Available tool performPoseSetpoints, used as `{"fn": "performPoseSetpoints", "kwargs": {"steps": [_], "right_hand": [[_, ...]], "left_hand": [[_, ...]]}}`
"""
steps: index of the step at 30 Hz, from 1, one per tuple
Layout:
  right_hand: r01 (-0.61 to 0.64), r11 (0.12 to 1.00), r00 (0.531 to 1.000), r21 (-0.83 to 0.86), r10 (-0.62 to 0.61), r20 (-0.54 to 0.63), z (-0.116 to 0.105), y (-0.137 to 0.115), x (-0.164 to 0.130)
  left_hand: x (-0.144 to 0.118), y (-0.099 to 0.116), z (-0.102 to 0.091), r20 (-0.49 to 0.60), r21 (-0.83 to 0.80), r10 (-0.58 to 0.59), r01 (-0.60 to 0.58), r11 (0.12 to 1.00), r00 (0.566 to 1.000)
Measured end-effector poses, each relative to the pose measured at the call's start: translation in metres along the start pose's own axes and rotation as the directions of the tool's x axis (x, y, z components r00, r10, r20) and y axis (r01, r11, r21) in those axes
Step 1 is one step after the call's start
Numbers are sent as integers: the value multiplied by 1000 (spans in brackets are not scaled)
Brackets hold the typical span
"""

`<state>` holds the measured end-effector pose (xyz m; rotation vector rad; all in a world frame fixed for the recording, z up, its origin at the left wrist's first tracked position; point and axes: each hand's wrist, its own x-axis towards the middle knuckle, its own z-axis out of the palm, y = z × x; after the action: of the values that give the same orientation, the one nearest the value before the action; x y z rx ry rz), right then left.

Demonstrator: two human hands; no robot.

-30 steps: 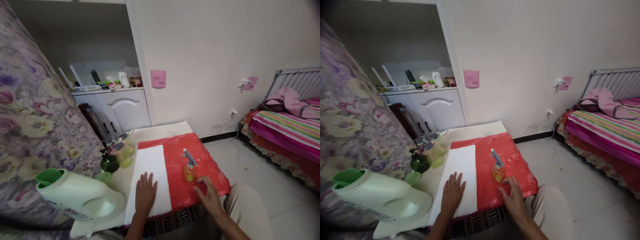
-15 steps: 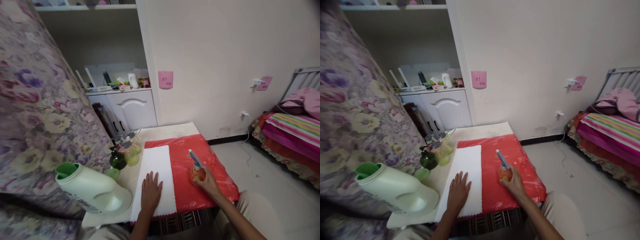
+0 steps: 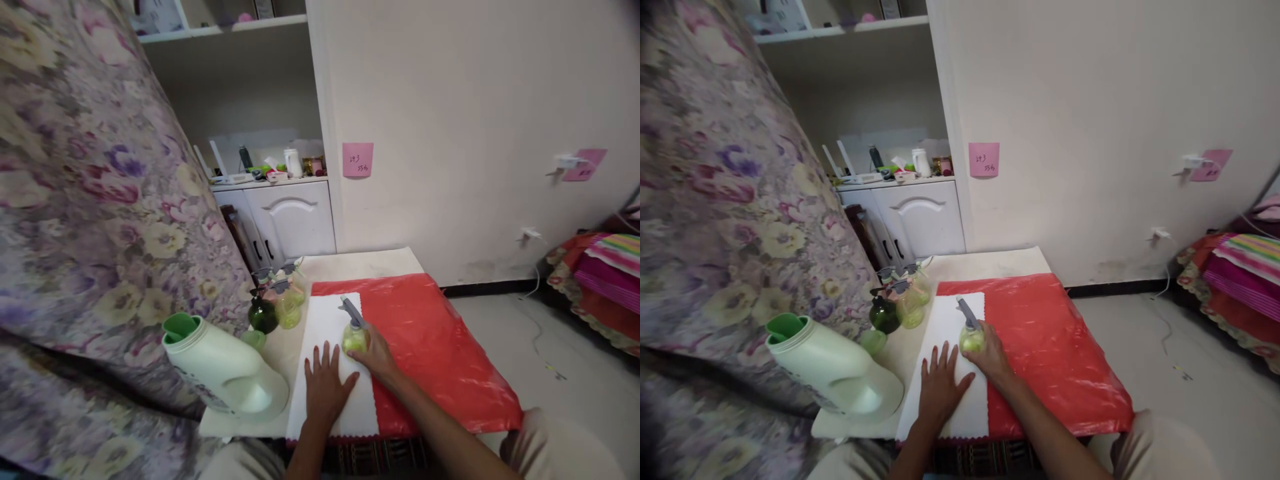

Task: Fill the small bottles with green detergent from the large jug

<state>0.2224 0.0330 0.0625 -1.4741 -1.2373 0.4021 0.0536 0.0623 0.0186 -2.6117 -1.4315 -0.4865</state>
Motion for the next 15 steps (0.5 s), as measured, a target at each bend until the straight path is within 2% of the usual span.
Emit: {"fn": "performPoseSetpoints", "kwargs": {"steps": [3,7,15], "right_hand": [[6,1000,1000,-6,-6,21,4,9,1],[-15,1000,1000,-19,15,27,-3,14,7],[-55,998,997,-9,55,-49,-20,1,31]], "left_hand": [[-1,-1,1,2,-12,-2,2,1000,1000],[-2,-2,2,-9,-26,3,-3,1000,1000],[-4,-1,3,-18,-18,-2,1,1000,1000]]}}
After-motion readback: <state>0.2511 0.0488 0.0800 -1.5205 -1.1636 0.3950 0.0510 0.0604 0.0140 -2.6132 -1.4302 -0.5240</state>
